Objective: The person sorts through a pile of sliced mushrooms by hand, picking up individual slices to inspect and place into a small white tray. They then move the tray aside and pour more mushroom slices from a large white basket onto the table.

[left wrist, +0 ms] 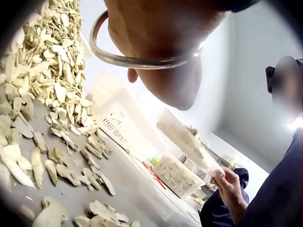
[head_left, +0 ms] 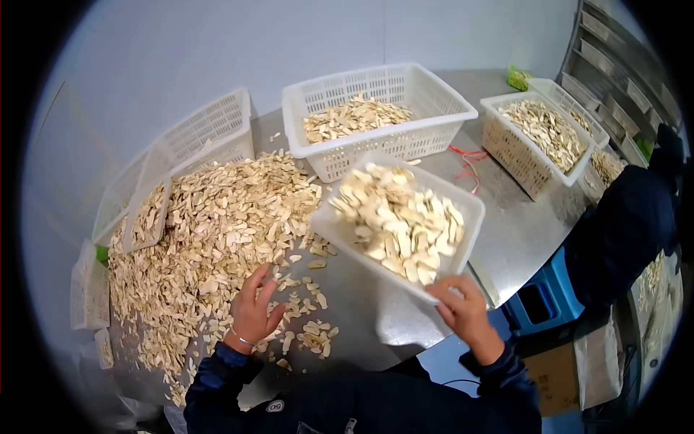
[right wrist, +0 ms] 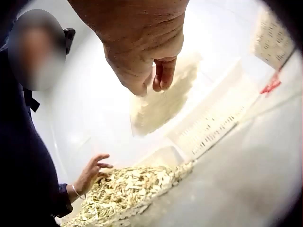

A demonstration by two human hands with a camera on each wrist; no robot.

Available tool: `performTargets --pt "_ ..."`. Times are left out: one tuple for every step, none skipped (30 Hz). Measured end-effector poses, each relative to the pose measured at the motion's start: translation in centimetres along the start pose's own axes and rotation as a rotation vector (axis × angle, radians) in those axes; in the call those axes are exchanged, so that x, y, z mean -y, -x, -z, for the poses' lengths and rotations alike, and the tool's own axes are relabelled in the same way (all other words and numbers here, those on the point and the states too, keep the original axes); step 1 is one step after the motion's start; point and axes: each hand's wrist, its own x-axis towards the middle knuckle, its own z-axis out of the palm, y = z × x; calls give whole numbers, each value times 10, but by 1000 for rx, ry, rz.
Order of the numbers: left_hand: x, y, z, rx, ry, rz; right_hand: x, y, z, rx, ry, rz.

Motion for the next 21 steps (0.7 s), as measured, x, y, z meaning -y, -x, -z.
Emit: performTargets --pt "0 3 6 11 -21 8 3 -21 7 6 -40 9" --pt "1 7 9 -5 -21 24 3 -44 13 13 -81 17" --pt "1 12 12 -19 -22 41 2 -69 17 -2 -85 34" --pt "1 17 14 -32 -22 57 -1 -96 19 -18 -89 49" --pt "-1 21 19 -28 -44 79 -11 -126 19 -68 -52 140" --pt "-3 25 24 -22 -67 100 -22 -157 18 -119 -15 228" --pt "-6 29 28 -16 -91 121 -27 -187 17 -137 -128 193" --pt "-9 33 31 -23 -108 132 -33 -216 17 -158 -243 158" --pt "-11 39 34 -31 -128 142 -46 -244 16 -155 -277 98" --pt "-14 45 38 -37 -148 154 -60 -268 11 -150 -313 39" --pt "-18 52 42 -10 -171 212 -76 -289 5 -149 -435 -22" --pt "-24 57 46 3 -199 247 -92 -309 -2 -145 -556 -79" --pt "-31 60 50 10 -228 284 -104 -324 -8 -139 -677 -130" --pt "-38 64 54 15 -257 322 -115 -334 -14 -155 -731 -173" --pt "-42 70 57 41 -267 376 -127 -343 -17 -172 -782 -215" --pt "-47 74 60 41 -288 403 -141 -352 -21 -188 -829 -258" --pt "-52 78 62 43 -306 432 -158 -359 -29 -206 -916 -311" --pt "-56 85 63 49 -320 463 -171 -363 -34 -253 -1016 -367" --pt "-58 91 64 53 -325 493 -184 -365 -38 -299 -1116 -428" --pt "-60 93 66 46 -327 497 -197 -367 -42 -341 -1215 -491" --pt "-64 93 68 37 -328 503 -222 -372 -50 -360 -1321 -480"
